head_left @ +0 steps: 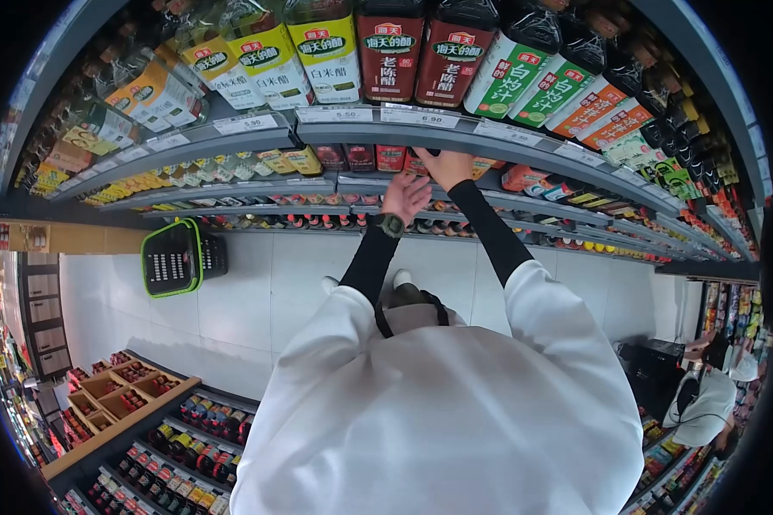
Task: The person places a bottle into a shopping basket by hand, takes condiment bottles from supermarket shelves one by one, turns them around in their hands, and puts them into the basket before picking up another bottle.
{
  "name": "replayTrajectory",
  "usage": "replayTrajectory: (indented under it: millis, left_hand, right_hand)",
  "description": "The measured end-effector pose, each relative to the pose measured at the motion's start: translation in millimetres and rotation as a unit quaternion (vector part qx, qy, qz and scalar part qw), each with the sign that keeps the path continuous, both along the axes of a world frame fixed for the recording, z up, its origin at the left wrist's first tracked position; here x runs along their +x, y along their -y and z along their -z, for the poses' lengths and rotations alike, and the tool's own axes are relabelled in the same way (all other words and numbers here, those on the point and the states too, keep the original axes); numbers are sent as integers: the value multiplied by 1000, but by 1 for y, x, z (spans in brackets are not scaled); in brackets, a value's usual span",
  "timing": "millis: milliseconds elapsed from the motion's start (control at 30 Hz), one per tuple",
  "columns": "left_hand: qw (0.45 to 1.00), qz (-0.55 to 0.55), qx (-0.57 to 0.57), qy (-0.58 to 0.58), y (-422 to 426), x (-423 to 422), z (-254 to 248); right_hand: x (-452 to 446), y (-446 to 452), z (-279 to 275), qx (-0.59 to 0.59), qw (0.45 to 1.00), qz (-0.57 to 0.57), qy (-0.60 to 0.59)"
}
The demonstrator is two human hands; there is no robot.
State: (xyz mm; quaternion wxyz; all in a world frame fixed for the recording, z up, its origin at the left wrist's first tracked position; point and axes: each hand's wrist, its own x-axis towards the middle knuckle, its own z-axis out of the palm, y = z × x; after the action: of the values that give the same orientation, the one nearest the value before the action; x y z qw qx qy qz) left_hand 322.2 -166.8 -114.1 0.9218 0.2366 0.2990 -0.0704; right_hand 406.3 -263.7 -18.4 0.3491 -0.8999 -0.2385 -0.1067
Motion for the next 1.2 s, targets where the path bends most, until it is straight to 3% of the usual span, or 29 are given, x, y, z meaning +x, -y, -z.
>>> replayTrajectory:
  millis: [133, 233, 333, 433, 533, 600, 700, 767, 900, 1000, 1067, 1100, 1167, 1200]
  left_hand:
    - [998, 3, -69, -12, 2, 19, 4]
    - [994, 12, -104, -27, 2, 23, 4]
    - [991, 7, -129, 21, 6, 14, 4]
    - [979, -5, -178, 100, 8, 9, 2]
    - [967, -15, -220, 129, 6, 8, 5]
    - [982, -25, -171, 74, 3, 9, 1]
    - [991, -41, -20, 127, 7, 0, -15]
    - [961, 46, -210, 176, -8, 20, 48]
    - [965, 76, -217, 127, 7, -28, -11]
    - [980, 83, -131, 121, 19, -64, -38]
    - [979, 93, 48, 173, 27, -90, -59]
    - [953, 96, 193, 212, 30, -102, -72]
    - [831, 89, 477, 273, 34, -119, -95]
    - [802, 85, 522, 276, 37, -124, -99]
  right_hand:
    - [-15, 2, -6, -1, 1000, 1, 7]
    - [-30, -2, -16, -68, 996, 53, -5]
    - [-37, -2, -7, -12, 1000, 0, 26]
    - [-46, 2, -4, 16, 983, -83, 165]
    - [-61, 1, 7, 82, 982, -101, 139]
    - [-71, -1, 16, 112, 981, -96, 124]
    - [-77, -3, 22, 125, 975, -110, 150]
    - [-77, -2, 21, 145, 969, -135, 148]
    - [-95, 14, -7, 148, 955, -204, 156]
    - [-119, 28, -41, 127, 936, -271, 185]
    - [-132, 35, -46, 150, 924, -315, 157]
    - [-139, 37, -47, 161, 917, -336, 141]
    - [-150, 42, -51, 191, 918, -336, 92]
    - [-153, 44, -52, 206, 919, -328, 65]
